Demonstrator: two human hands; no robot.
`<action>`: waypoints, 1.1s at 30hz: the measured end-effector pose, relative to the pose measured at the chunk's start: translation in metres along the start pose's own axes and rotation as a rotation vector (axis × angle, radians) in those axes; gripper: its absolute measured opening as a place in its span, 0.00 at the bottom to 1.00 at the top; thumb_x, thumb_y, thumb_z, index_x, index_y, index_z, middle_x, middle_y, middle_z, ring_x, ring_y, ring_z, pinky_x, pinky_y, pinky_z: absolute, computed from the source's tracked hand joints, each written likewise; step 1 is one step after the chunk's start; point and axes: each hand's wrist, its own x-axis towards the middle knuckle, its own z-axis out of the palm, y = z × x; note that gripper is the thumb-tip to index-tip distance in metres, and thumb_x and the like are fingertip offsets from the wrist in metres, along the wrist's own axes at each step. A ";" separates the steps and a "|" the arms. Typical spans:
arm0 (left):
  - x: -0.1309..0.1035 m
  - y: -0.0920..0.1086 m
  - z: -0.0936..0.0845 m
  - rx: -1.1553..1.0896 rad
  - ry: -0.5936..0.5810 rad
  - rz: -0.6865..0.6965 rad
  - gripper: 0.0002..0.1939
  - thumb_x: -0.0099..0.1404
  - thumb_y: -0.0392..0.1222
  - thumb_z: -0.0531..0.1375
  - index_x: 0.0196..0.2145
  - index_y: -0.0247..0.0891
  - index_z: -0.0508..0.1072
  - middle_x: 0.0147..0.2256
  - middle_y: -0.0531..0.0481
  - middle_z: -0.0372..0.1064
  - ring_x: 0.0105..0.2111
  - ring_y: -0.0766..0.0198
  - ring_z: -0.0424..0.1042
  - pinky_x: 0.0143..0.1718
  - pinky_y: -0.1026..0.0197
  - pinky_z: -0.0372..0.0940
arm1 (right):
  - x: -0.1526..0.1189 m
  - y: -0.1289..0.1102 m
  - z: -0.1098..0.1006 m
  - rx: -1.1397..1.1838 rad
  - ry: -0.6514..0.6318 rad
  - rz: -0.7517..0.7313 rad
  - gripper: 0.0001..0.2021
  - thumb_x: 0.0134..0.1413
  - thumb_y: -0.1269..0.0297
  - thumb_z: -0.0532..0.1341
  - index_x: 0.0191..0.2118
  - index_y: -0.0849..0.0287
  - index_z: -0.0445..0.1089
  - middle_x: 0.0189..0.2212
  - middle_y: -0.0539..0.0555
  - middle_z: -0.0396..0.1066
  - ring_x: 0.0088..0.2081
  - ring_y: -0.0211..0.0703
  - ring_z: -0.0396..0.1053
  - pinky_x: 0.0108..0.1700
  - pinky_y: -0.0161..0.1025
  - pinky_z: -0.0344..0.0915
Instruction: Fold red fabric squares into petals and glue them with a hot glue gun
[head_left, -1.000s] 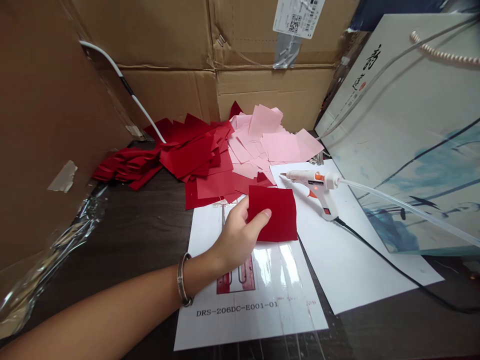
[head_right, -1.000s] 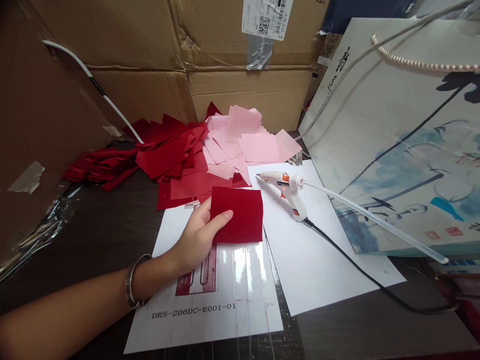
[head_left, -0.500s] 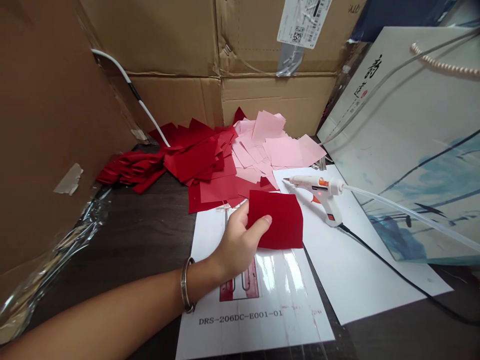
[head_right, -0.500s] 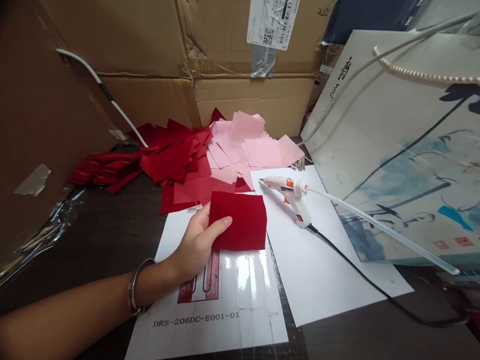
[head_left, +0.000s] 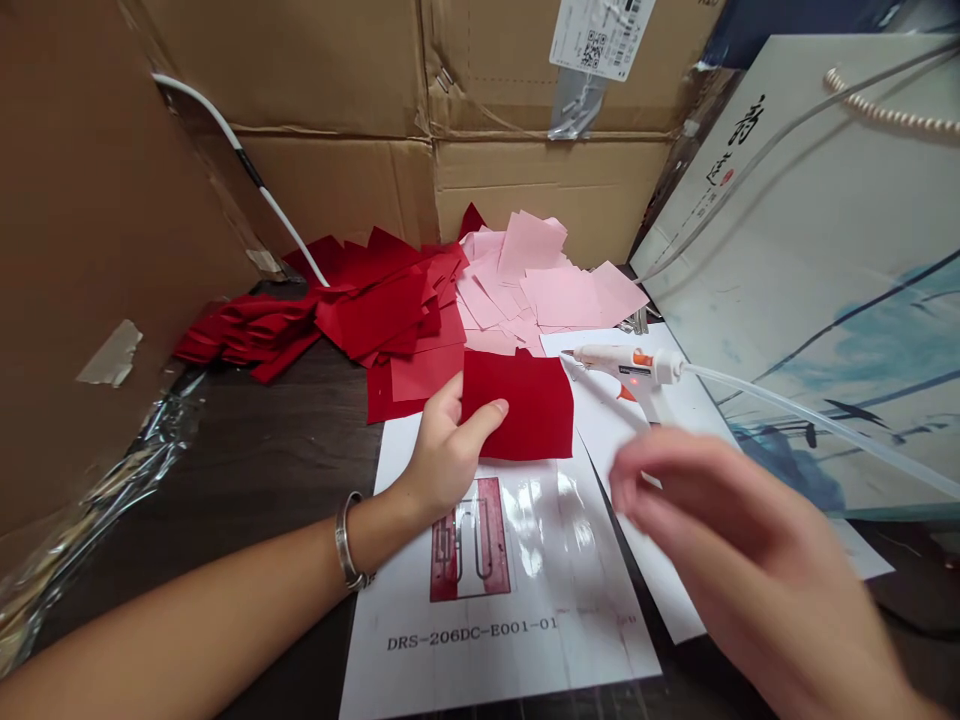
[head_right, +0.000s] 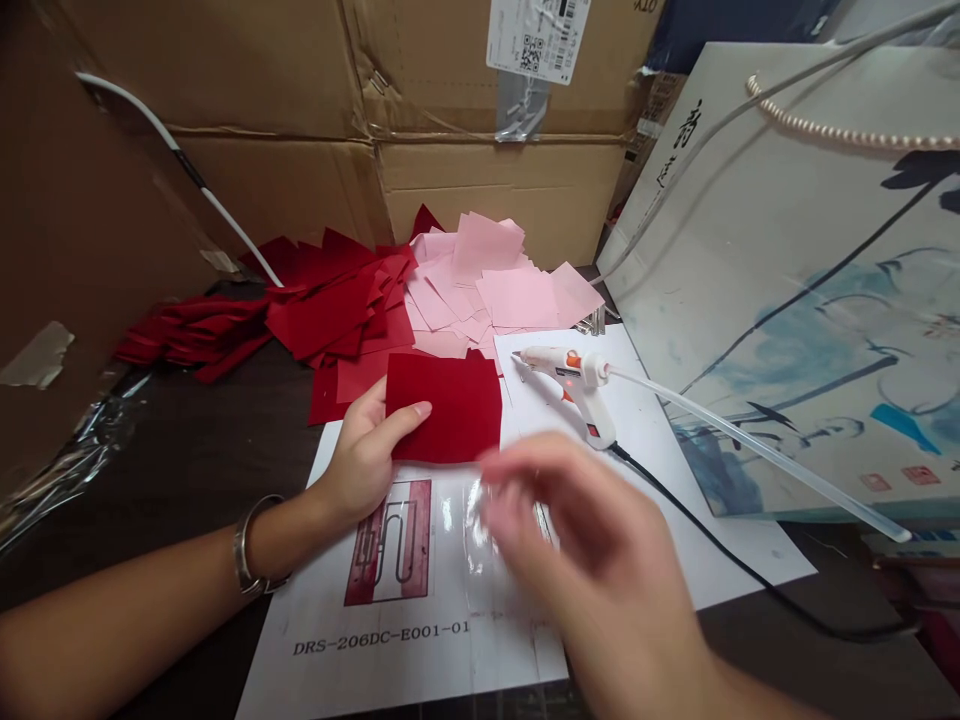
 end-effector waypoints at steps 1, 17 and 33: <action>0.000 0.000 0.000 -0.007 0.003 -0.003 0.09 0.63 0.37 0.61 0.42 0.38 0.74 0.43 0.48 0.76 0.45 0.56 0.74 0.49 0.54 0.66 | 0.016 0.003 0.005 -0.002 0.058 0.015 0.09 0.56 0.58 0.64 0.43 0.49 0.71 0.32 0.52 0.70 0.31 0.43 0.67 0.31 0.40 0.68; 0.002 0.001 0.003 0.062 0.071 -0.030 0.13 0.62 0.40 0.64 0.45 0.38 0.72 0.48 0.45 0.73 0.52 0.54 0.70 0.54 0.50 0.64 | 0.087 0.062 0.020 0.403 -0.030 0.146 0.14 0.50 0.57 0.69 0.34 0.57 0.65 0.27 0.47 0.67 0.20 0.29 0.57 0.19 0.30 0.51; 0.003 0.002 0.003 -0.073 0.095 -0.031 0.11 0.64 0.47 0.62 0.38 0.36 0.74 0.34 0.48 0.75 0.31 0.63 0.75 0.32 0.61 0.71 | 0.078 0.054 0.019 0.313 -0.266 0.035 0.07 0.56 0.58 0.65 0.37 0.55 0.70 0.18 0.44 0.58 0.18 0.32 0.52 0.20 0.34 0.58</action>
